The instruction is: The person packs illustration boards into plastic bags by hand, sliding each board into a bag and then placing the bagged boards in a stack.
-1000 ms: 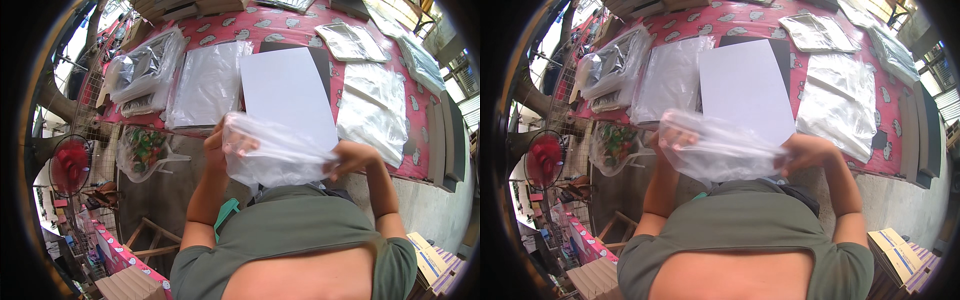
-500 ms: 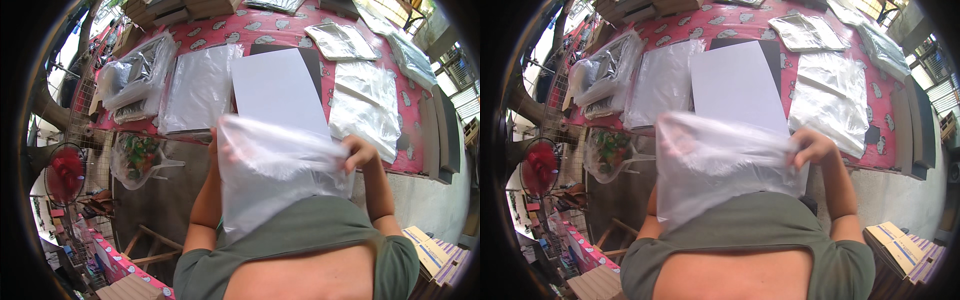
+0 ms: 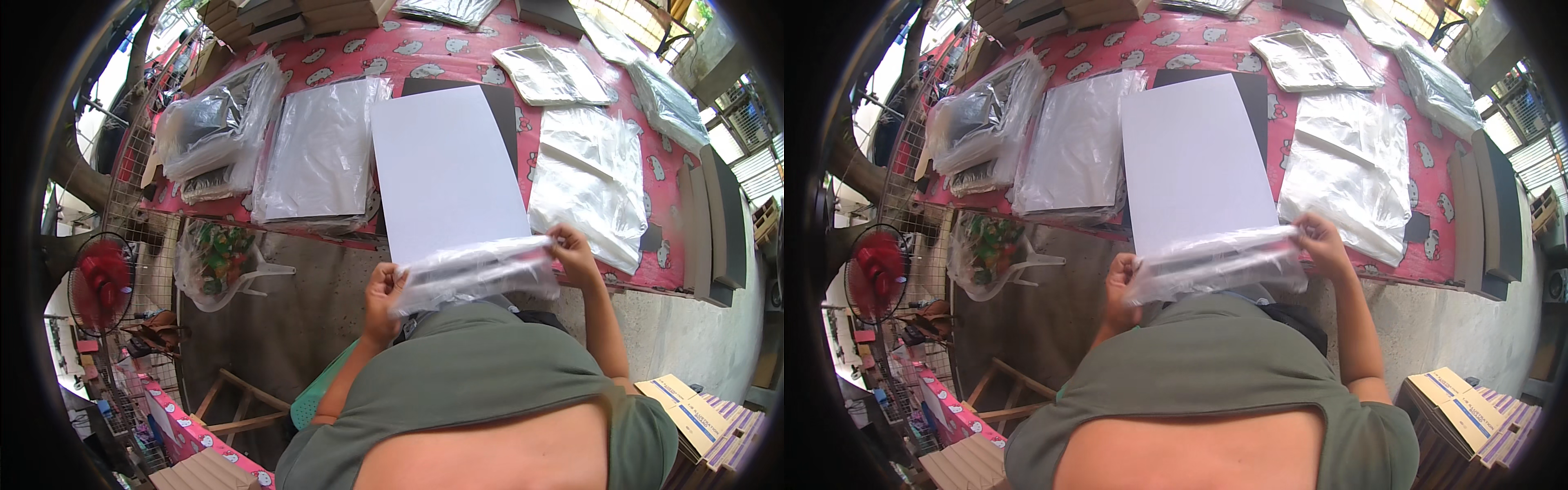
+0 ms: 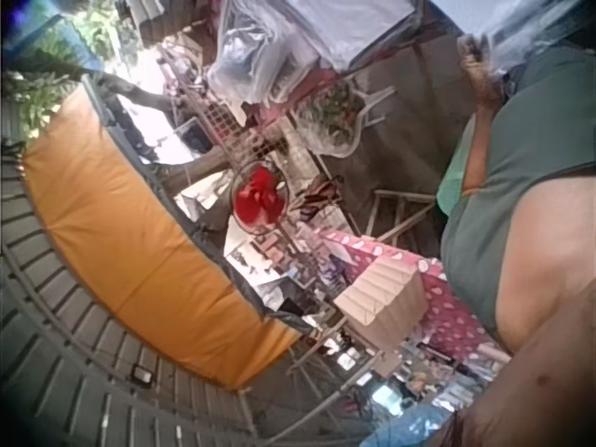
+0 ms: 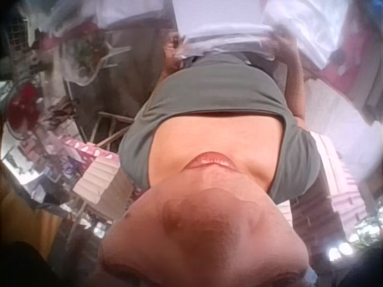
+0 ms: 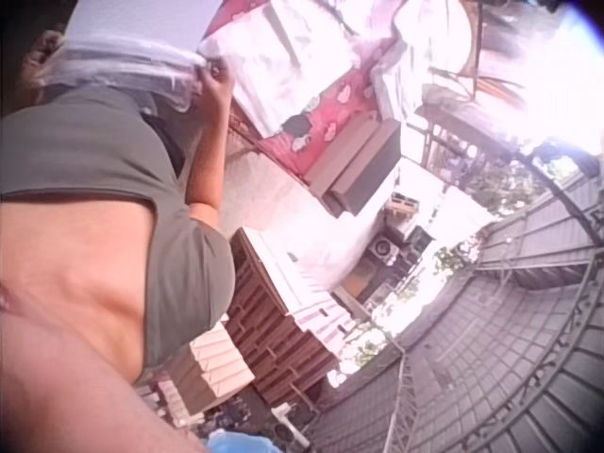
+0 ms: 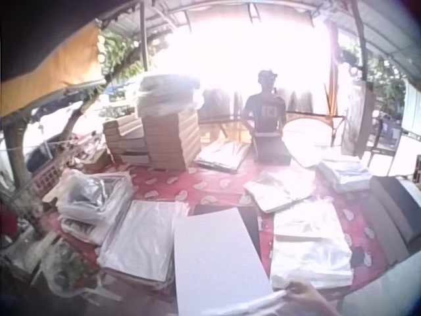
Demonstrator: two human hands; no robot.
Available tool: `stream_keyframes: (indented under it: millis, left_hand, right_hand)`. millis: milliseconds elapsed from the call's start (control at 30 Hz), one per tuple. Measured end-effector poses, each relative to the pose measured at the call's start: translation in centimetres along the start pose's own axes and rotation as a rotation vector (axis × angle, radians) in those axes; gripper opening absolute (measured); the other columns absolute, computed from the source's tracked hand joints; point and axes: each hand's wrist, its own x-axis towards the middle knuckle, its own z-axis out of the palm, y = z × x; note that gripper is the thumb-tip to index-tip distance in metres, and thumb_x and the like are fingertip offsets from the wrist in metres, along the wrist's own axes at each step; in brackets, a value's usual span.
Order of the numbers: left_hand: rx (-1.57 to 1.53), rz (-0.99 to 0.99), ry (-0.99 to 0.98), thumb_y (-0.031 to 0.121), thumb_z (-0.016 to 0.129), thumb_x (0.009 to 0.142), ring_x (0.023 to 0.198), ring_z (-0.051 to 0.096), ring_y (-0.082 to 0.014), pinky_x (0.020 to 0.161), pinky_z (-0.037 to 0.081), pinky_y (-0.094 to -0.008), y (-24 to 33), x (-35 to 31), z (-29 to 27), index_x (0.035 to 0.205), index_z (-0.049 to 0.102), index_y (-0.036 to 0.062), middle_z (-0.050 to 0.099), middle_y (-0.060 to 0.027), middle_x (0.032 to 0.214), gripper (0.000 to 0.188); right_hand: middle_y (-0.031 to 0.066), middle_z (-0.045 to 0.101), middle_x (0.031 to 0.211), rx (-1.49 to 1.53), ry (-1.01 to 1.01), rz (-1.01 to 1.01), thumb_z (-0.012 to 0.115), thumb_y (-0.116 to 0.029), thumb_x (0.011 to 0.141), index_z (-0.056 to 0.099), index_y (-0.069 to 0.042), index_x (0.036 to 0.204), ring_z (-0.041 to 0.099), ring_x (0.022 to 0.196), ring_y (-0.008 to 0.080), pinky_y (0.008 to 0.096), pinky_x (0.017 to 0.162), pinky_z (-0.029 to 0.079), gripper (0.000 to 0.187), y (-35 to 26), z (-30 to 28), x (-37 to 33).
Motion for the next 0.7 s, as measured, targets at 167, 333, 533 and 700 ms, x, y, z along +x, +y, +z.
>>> stream_keyframes:
  millis: [167, 333, 533, 700]
  left_hand:
    - [0.167, 0.028, 0.383, 0.013, 0.058, 0.084, 0.054, 0.043, -0.0019, 0.047, 0.036, -0.0162, -0.8, 0.8, 1.8, 0.087, 0.046, 0.0059, 0.047, 0.0029, 0.068, 0.014]
    - [0.332, 0.282, 0.330, 0.014, 0.056, 0.085, 0.062, 0.049, -0.0059, 0.054, 0.043, -0.0208, -3.0, 2.6, 0.0, 0.091, 0.047, 0.0065, 0.052, -0.0004, 0.071, 0.013]
    - [0.527, 0.541, 0.028, 0.008, 0.051, 0.085, 0.085, 0.056, -0.0136, 0.070, 0.047, -0.0275, 6.1, 1.2, 0.2, 0.115, 0.045, 0.0078, 0.057, -0.0111, 0.099, 0.030]
    - [-0.069, 0.478, -0.287, 0.022, 0.043, 0.090, 0.091, 0.054, -0.0207, 0.075, 0.045, -0.0337, 19.0, 6.4, 4.5, 0.118, 0.043, 0.0028, 0.053, -0.0111, 0.108, 0.034]
  right_hand:
    - [0.0016, 0.059, 0.069, -0.170, 0.334, -0.074, 0.063, -0.003, 0.075, 0.059, -0.001, 0.088, 0.051, 0.060, 0.0050, 0.0174, 0.053, 0.040, 0.014, 1.6, 2.4, 2.0]
    - [0.0037, 0.061, 0.070, -0.260, 0.301, 0.059, 0.066, -0.006, 0.072, 0.058, -0.002, 0.089, 0.052, 0.059, 0.0052, 0.0183, 0.051, 0.040, 0.019, 2.1, 1.7, 2.0]
    - [0.0063, 0.061, 0.082, 0.453, -0.029, -0.158, 0.059, -0.003, 0.078, 0.053, 0.000, 0.099, 0.057, 0.069, 0.0100, 0.0215, 0.058, 0.045, 0.022, -5.7, 2.4, 0.0]
    - [0.0113, 0.060, 0.087, 0.136, -0.074, -0.764, 0.049, -0.017, 0.087, 0.053, 0.002, 0.109, 0.059, 0.084, 0.0148, 0.0232, 0.068, 0.047, 0.029, -22.6, 4.1, 0.9]
